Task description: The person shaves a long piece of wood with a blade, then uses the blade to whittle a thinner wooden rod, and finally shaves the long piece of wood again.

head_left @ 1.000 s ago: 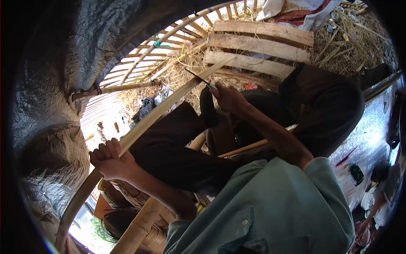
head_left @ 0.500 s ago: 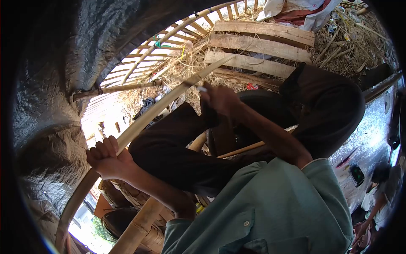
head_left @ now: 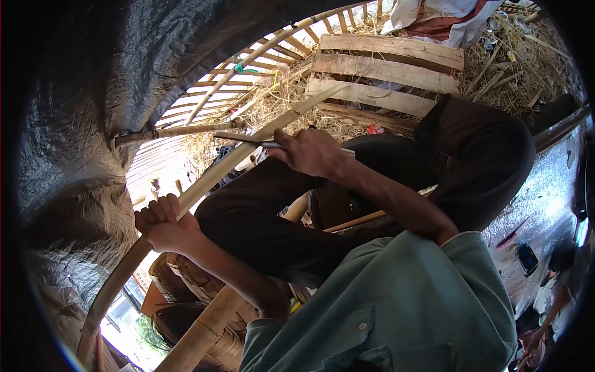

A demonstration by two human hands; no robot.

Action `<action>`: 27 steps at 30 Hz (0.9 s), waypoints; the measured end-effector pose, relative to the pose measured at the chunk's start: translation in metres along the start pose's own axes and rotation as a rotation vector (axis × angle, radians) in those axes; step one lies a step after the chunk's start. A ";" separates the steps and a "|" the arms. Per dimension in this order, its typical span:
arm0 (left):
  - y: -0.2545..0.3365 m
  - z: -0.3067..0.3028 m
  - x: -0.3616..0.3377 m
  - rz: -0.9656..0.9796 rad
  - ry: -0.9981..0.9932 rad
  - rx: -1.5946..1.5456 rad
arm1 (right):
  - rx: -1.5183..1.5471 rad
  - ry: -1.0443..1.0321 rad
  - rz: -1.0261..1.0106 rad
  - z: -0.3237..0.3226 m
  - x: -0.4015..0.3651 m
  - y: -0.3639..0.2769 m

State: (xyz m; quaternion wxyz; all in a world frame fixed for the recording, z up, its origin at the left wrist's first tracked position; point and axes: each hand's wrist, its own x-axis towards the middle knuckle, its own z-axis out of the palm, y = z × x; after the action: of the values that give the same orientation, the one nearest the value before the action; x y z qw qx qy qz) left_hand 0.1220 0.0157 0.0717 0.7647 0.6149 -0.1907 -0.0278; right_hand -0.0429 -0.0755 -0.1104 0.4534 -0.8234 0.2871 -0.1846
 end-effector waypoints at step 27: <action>-0.007 -0.013 -0.003 -0.037 0.130 0.031 | -0.069 0.015 0.242 0.044 -0.021 0.115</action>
State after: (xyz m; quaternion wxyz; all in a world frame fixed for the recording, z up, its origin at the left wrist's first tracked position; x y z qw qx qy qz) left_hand 0.1244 0.0267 0.0623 0.7651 0.6307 -0.1297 0.0011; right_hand -0.0693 -0.0827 -0.2327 0.4415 -0.7964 0.3940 -0.1249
